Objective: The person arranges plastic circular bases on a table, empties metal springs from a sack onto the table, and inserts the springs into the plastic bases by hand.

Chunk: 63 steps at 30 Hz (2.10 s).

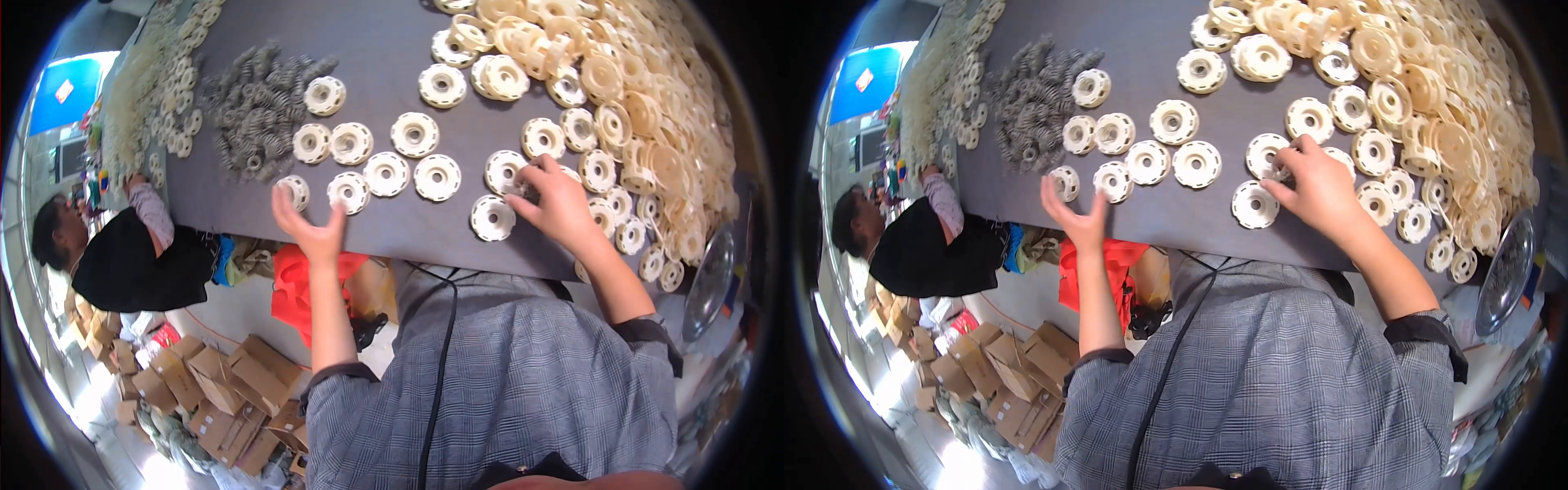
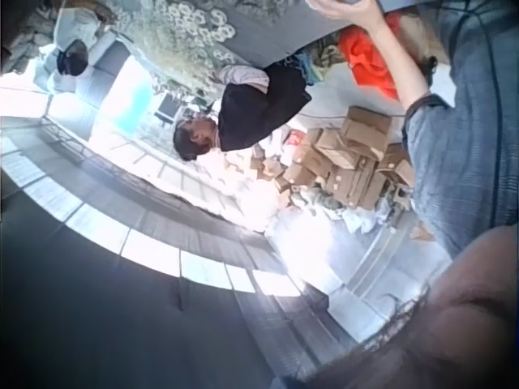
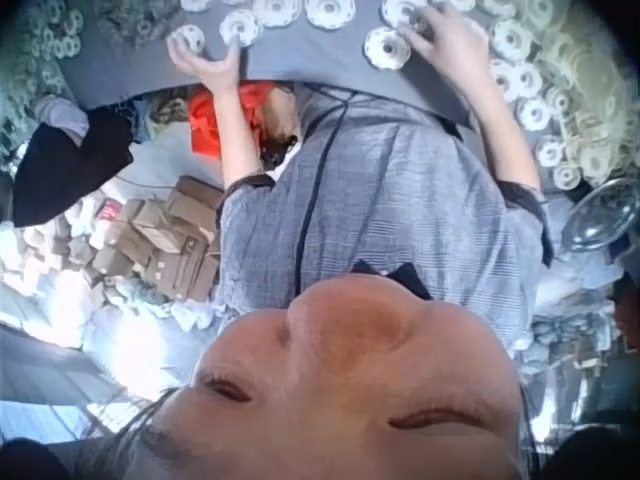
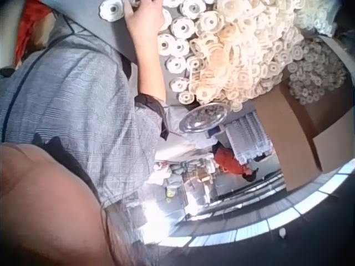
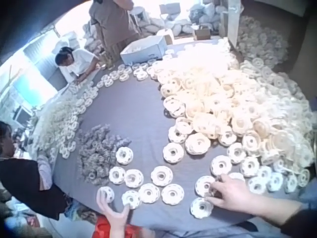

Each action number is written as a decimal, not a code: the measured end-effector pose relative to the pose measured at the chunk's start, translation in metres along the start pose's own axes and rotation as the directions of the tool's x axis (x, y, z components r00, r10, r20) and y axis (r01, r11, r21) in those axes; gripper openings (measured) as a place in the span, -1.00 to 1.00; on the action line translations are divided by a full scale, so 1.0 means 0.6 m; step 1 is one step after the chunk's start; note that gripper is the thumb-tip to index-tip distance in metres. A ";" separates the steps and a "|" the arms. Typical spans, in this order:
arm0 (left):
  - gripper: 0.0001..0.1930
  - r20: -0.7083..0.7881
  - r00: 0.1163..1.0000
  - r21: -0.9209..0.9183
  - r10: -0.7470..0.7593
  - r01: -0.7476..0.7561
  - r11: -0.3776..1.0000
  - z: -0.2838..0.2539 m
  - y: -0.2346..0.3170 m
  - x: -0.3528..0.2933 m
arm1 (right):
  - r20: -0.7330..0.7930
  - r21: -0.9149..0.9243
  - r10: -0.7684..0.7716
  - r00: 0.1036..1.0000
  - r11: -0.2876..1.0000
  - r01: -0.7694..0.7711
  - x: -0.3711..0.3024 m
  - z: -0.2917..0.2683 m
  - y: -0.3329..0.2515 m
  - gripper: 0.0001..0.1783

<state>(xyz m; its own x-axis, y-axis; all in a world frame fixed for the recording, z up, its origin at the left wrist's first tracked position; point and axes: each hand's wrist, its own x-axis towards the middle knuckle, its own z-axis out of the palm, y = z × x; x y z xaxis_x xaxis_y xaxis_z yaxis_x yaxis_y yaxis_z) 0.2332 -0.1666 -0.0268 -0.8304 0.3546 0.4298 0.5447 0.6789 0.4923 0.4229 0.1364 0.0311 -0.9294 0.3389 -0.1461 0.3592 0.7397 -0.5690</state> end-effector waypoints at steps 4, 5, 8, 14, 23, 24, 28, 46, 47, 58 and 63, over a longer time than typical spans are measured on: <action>0.00 0.302 0.937 0.077 0.172 -0.204 0.976 0.049 0.125 -0.048 | -0.013 0.141 -0.114 0.993 0.983 0.115 -0.045 0.043 -0.011 -0.75; -0.01 0.339 0.923 0.074 0.183 -0.220 0.973 0.070 0.139 -0.054 | 0.019 0.169 -0.138 0.990 0.977 0.133 -0.052 0.057 -0.018 -0.73; -0.04 0.401 0.901 0.118 0.166 -0.231 0.966 0.101 0.152 -0.039 | -0.105 0.061 -0.218 0.970 0.972 0.225 -0.039 0.090 -0.036 -0.74; -0.14 0.412 0.898 0.186 0.151 -0.246 0.951 0.138 0.148 0.026 | -0.324 0.008 -0.249 0.913 0.964 0.266 0.057 0.123 -0.052 -0.78; -0.27 0.346 0.825 -0.194 0.447 -0.403 0.894 0.162 0.167 0.118 | -0.363 0.570 -0.020 0.931 0.786 0.239 0.085 0.082 -0.044 -0.83; -0.31 0.317 0.808 -0.275 0.497 -0.423 0.863 0.177 0.190 0.139 | -0.403 0.608 -0.002 0.915 0.747 0.269 0.073 0.090 -0.033 -0.82; -0.46 0.323 0.748 -0.321 0.580 -0.490 0.810 0.276 0.276 0.242 | -0.472 0.619 0.051 0.880 0.730 0.290 0.022 0.127 -0.023 -0.79; -0.61 0.586 0.803 -0.120 -0.114 0.224 0.967 0.288 0.110 0.431 | -0.579 0.324 -0.049 0.814 0.902 0.284 0.096 0.132 -0.009 -0.69; -0.57 0.401 0.912 0.038 0.083 -0.108 0.993 0.290 0.119 0.425 | -0.578 0.328 -0.041 0.815 0.903 0.278 0.096 0.132 -0.004 -0.69; -0.35 0.691 0.618 0.208 0.374 -0.667 0.716 0.244 0.117 0.388 | -0.545 0.409 0.020 0.838 0.879 0.245 0.099 0.123 0.000 -0.72; -0.40 0.425 0.619 -0.167 0.661 -0.664 0.729 0.318 0.212 0.436 | -0.531 0.411 0.029 0.847 0.883 0.227 0.101 0.124 -0.001 -0.74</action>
<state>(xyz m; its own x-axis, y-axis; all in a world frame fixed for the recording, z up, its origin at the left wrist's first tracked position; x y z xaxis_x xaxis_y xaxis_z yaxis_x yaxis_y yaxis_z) 0.0629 0.1350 0.0038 -0.2036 0.9413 0.2691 0.9678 0.1521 0.2005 0.3602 0.1132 -0.0374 -0.7319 0.6170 0.2892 0.0710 0.4912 -0.8681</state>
